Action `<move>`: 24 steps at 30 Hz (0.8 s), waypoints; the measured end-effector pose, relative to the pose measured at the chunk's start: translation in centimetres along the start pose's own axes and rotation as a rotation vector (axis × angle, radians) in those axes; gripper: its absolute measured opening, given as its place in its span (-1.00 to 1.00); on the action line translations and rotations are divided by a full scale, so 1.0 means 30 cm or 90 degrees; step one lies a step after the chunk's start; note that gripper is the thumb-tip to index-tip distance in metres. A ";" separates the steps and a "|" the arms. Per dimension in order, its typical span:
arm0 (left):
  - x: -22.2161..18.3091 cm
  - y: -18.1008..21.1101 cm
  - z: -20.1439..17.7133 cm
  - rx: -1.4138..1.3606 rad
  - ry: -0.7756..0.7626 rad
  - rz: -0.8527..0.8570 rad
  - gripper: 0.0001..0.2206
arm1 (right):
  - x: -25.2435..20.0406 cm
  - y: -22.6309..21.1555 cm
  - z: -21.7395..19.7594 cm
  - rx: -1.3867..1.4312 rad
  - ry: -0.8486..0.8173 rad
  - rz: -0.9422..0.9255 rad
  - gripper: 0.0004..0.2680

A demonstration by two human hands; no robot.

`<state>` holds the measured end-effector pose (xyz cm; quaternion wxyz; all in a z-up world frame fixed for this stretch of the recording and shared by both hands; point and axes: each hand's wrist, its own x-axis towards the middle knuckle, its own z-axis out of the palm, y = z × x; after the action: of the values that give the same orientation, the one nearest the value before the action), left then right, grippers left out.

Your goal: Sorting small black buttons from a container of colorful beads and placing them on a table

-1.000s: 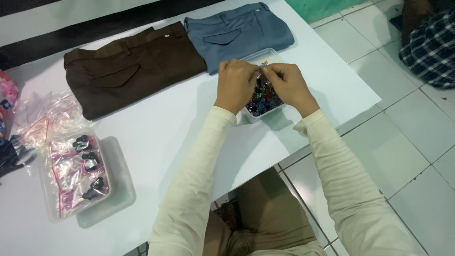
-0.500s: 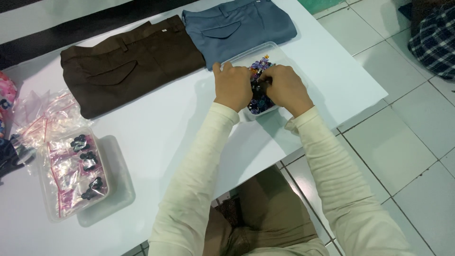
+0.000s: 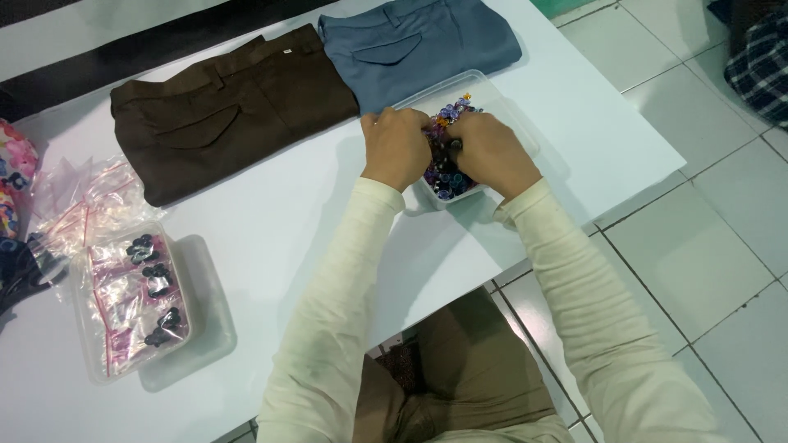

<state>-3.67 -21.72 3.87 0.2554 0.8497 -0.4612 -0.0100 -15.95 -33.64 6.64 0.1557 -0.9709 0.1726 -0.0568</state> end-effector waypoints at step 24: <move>-0.001 0.051 -0.055 -0.055 0.239 0.111 -0.96 | -0.027 -0.004 -0.097 0.449 0.193 0.004 -0.90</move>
<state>-4.45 -21.67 5.97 0.3728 0.7817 -0.4765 0.1512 -17.15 -34.08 9.40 0.4533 -0.8377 0.1666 -0.2550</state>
